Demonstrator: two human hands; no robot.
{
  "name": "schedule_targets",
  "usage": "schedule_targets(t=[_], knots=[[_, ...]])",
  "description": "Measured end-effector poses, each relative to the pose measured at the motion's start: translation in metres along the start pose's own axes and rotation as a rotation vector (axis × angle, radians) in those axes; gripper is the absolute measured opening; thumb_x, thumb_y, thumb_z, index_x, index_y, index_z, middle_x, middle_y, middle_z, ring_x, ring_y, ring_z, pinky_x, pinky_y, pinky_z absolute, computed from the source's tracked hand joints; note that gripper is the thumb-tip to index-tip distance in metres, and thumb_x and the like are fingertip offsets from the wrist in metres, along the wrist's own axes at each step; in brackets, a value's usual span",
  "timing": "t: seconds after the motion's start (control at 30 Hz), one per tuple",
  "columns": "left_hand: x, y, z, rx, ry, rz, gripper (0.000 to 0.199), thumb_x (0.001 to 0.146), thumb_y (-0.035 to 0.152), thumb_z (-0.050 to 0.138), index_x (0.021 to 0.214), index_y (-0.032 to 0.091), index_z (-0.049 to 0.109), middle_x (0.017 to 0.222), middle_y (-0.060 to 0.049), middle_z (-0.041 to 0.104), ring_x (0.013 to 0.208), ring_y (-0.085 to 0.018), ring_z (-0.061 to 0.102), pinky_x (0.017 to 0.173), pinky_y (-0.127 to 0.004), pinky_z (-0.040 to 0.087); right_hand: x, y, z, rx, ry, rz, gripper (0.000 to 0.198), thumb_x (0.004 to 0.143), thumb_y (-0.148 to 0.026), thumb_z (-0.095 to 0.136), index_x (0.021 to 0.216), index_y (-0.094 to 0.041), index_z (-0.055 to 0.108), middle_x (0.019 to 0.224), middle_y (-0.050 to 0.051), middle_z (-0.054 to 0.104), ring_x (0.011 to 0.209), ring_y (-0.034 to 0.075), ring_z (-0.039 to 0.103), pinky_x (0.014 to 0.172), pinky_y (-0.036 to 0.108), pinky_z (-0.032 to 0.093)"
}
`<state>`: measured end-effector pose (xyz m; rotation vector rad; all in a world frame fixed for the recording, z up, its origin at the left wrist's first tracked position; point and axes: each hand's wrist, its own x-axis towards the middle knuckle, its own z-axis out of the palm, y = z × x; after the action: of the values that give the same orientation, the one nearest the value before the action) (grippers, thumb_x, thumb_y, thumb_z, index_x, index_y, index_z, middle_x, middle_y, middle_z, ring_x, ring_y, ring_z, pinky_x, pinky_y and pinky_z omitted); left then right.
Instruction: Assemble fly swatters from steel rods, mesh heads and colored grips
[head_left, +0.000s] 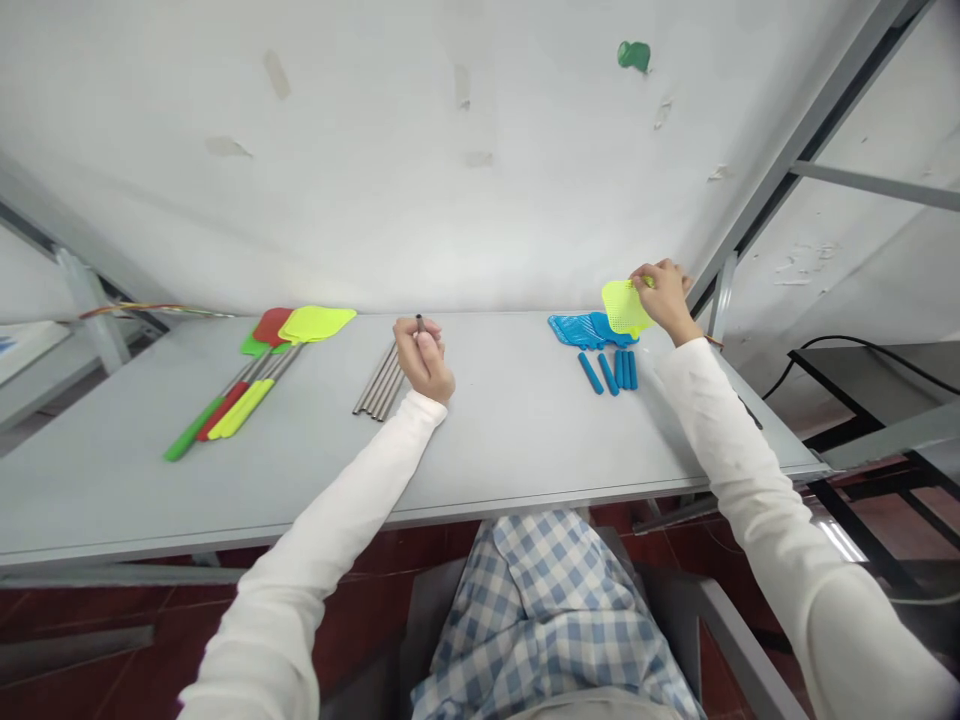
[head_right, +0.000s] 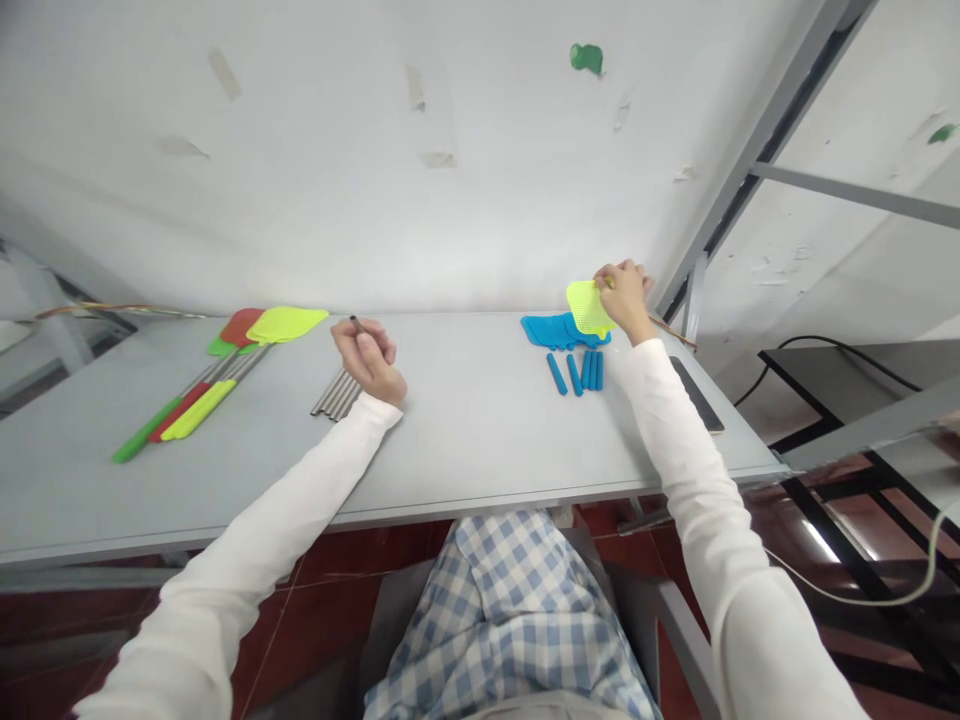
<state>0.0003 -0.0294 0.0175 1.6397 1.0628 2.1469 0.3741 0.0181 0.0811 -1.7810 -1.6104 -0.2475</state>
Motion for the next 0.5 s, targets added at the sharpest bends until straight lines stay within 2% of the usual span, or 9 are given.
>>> schedule_targets(t=[0.1, 0.23, 0.37, 0.5], knots=[[-0.005, 0.008, 0.011, -0.146, 0.099, -0.027, 0.042, 0.092, 0.065, 0.032, 0.090, 0.024, 0.044, 0.077, 0.000, 0.045, 0.050, -0.008, 0.035, 0.044, -0.024, 0.029, 0.014, -0.008, 0.017, -0.062, -0.164, 0.025, 0.036, 0.092, -0.037, 0.038, 0.089, -0.017, 0.068, 0.106, 0.018, 0.058, 0.109, 0.036, 0.045, 0.093, 0.059, 0.028], [-0.004, 0.016, 0.014, -0.205, 0.063, -0.065, 0.040, 0.091, 0.064, 0.035, 0.086, 0.025, 0.040, 0.074, 0.002, 0.043, 0.050, -0.008, 0.037, 0.046, -0.023, 0.032, 0.017, -0.019, 0.043, -0.159, -0.316, 0.036, 0.033, 0.090, -0.025, 0.037, 0.097, -0.017, 0.067, 0.116, 0.020, 0.056, 0.115, 0.037, 0.043, 0.094, 0.057, 0.029], [-0.001, 0.016, 0.013, -0.143, 0.034, -0.079, 0.038, 0.093, 0.063, 0.033, 0.091, 0.025, 0.041, 0.076, 0.001, 0.044, 0.053, -0.009, 0.041, 0.050, -0.024, 0.036, 0.009, -0.020, 0.065, -0.205, -0.402, 0.051, 0.035, 0.089, -0.022, 0.035, 0.103, -0.015, 0.066, 0.120, 0.022, 0.054, 0.116, 0.037, 0.042, 0.094, 0.056, 0.029], [-0.001, 0.010, 0.013, 0.002, -0.047, -0.050, 0.035, 0.094, 0.057, 0.036, 0.098, 0.024, 0.046, 0.083, -0.001, 0.050, 0.066, -0.011, 0.050, 0.065, -0.026, 0.045, -0.002, -0.013, 0.077, -0.220, -0.425, 0.010, 0.035, 0.090, -0.027, 0.039, 0.107, -0.014, 0.065, 0.125, 0.024, 0.050, 0.118, 0.037, 0.040, 0.095, 0.060, 0.028]])
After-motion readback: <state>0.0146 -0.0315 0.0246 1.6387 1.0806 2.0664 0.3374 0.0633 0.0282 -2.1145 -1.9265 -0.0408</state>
